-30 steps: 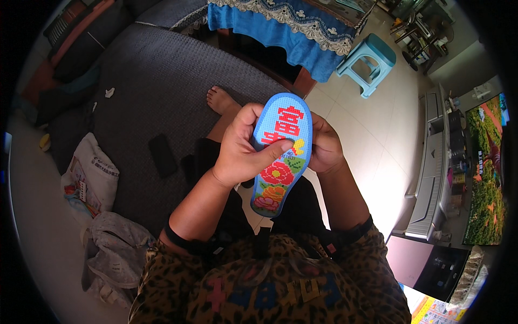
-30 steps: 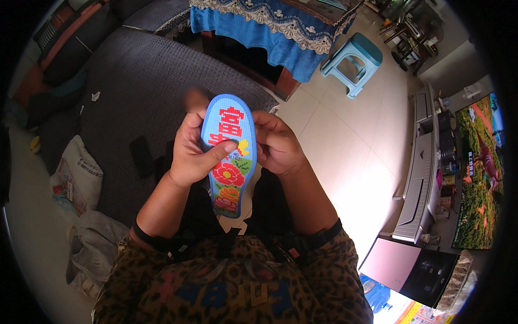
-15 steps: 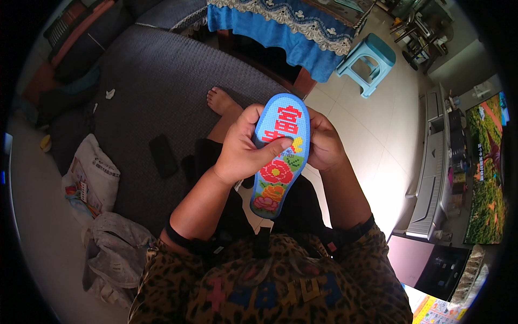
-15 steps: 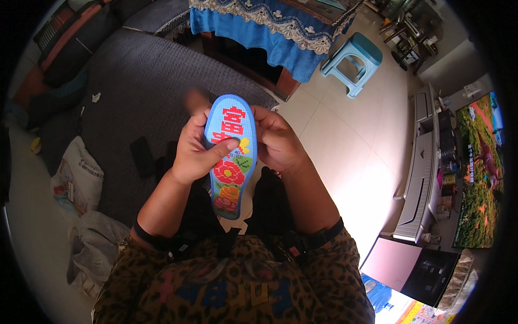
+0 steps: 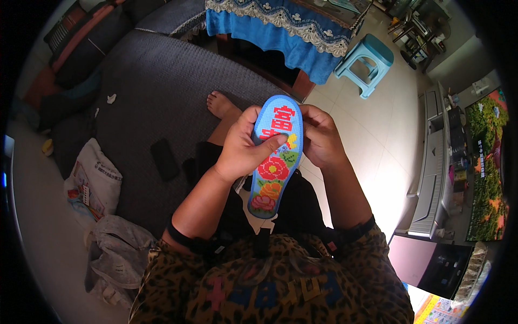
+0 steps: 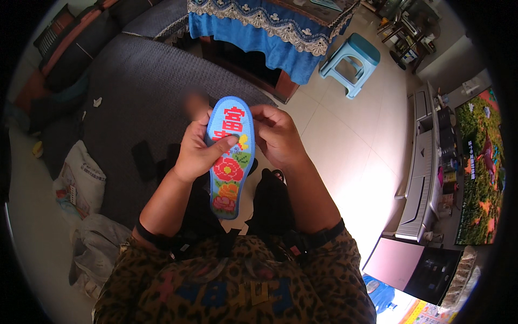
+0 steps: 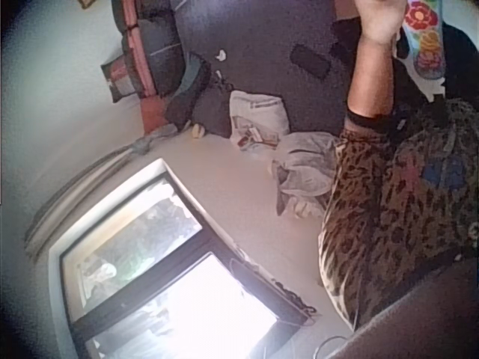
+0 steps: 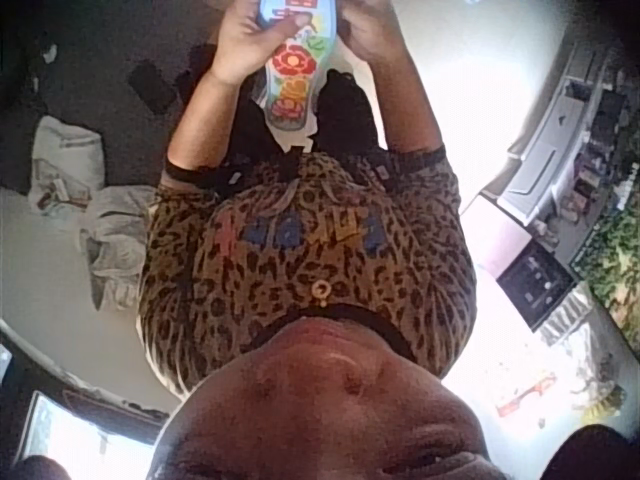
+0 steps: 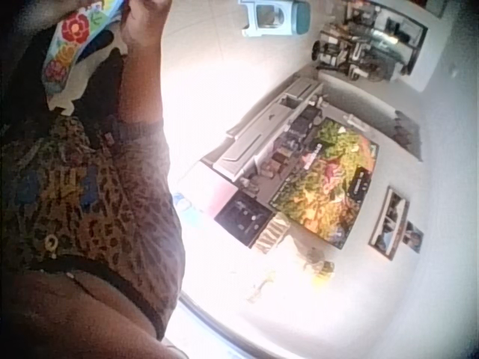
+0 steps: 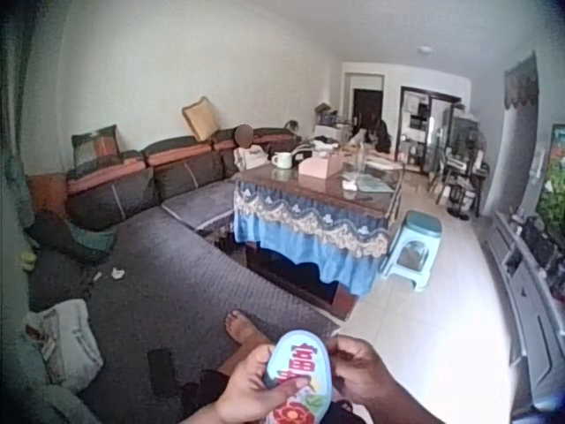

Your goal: The person sits on a sofa and sews a colorful slipper using a needle and thread. They repeatedly insert the needle into the slipper sole and pull the thread through to secure the design.

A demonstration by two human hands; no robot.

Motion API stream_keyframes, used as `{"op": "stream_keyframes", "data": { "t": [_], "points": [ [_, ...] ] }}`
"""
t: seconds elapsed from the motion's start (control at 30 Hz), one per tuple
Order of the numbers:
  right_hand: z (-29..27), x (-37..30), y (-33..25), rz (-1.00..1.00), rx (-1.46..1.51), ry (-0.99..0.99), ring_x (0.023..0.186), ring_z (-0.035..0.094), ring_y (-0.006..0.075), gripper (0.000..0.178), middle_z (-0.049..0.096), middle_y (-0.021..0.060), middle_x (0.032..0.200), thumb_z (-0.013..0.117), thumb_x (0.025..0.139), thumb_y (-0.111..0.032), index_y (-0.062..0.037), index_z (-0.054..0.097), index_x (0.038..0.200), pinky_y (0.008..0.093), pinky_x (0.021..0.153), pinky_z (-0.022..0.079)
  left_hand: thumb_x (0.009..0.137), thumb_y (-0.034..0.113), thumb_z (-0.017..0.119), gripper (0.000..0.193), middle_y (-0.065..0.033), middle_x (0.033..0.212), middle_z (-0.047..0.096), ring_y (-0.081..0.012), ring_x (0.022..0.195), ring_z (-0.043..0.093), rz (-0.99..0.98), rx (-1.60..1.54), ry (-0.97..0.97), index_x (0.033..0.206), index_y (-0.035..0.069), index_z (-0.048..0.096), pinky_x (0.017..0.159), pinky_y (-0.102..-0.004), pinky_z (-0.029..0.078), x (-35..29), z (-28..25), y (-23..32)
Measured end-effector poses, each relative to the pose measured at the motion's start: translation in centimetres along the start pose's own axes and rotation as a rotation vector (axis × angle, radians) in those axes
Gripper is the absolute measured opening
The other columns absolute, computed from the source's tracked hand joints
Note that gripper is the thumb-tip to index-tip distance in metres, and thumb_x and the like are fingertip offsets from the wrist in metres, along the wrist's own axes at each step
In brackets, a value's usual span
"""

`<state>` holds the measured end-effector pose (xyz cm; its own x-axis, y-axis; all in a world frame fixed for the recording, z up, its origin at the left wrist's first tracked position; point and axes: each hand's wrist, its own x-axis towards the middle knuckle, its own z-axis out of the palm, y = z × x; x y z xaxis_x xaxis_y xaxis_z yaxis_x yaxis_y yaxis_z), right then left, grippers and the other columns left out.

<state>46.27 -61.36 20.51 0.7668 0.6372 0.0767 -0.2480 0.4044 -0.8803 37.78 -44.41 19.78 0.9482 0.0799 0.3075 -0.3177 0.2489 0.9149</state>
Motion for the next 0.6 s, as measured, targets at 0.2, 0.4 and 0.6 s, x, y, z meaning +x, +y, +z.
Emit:
{"op": "stream_keyframes", "data": {
  "t": [0.2, 0.4, 0.6],
  "points": [
    [1.5, -0.6, -1.4, -0.184, -0.485, 0.174, 0.087, 0.064, 0.0148, 0.018, 0.064, 0.0098, 0.101, 0.059, 0.09, 0.002, 0.001, 0.065, 0.106, 0.0277, 0.076, 0.053, 0.085, 0.001, 0.072, 0.025, -0.0032, 0.094, 0.067, -0.0088, 0.087, 0.064, -0.056, 0.089, 0.06, 0.106, 0.004, 0.057, 0.077, -0.0255, 0.053, 0.2, -0.1, -0.3],
    [2.4, -0.6, -1.0, -0.841, -1.195, 0.167, 0.078, 0.061, 0.0196, 0.018, 0.059, 0.0077, 0.092, 0.074, 0.075, 0.001, -0.0048, 0.072, 0.092, 0.0287, 0.065, 0.05, 0.086, 0.003, 0.07, 0.021, -0.0039, 0.092, 0.068, -0.0085, 0.084, 0.064, -0.114, 0.097, 0.116, 0.104, 0.002, 0.061, 0.075, -0.0254, 0.052, 0.2, 0.0, 0.2],
    [4.0, -0.6, -1.8, -1.005, -1.416, 0.09, 0.077, 0.061, 0.0187, 0.01, 0.061, 0.0091, 0.1, 0.066, 0.084, -0.001, -0.002, 0.059, 0.091, 0.0304, 0.063, 0.05, 0.088, 0.004, 0.068, 0.016, -0.0044, 0.091, 0.069, -0.0081, 0.082, 0.064, -0.138, 0.152, 0.144, 0.103, 0.001, 0.062, 0.074, -0.0245, 0.052, 0.3, -0.1, 0.1]
  ]
}}
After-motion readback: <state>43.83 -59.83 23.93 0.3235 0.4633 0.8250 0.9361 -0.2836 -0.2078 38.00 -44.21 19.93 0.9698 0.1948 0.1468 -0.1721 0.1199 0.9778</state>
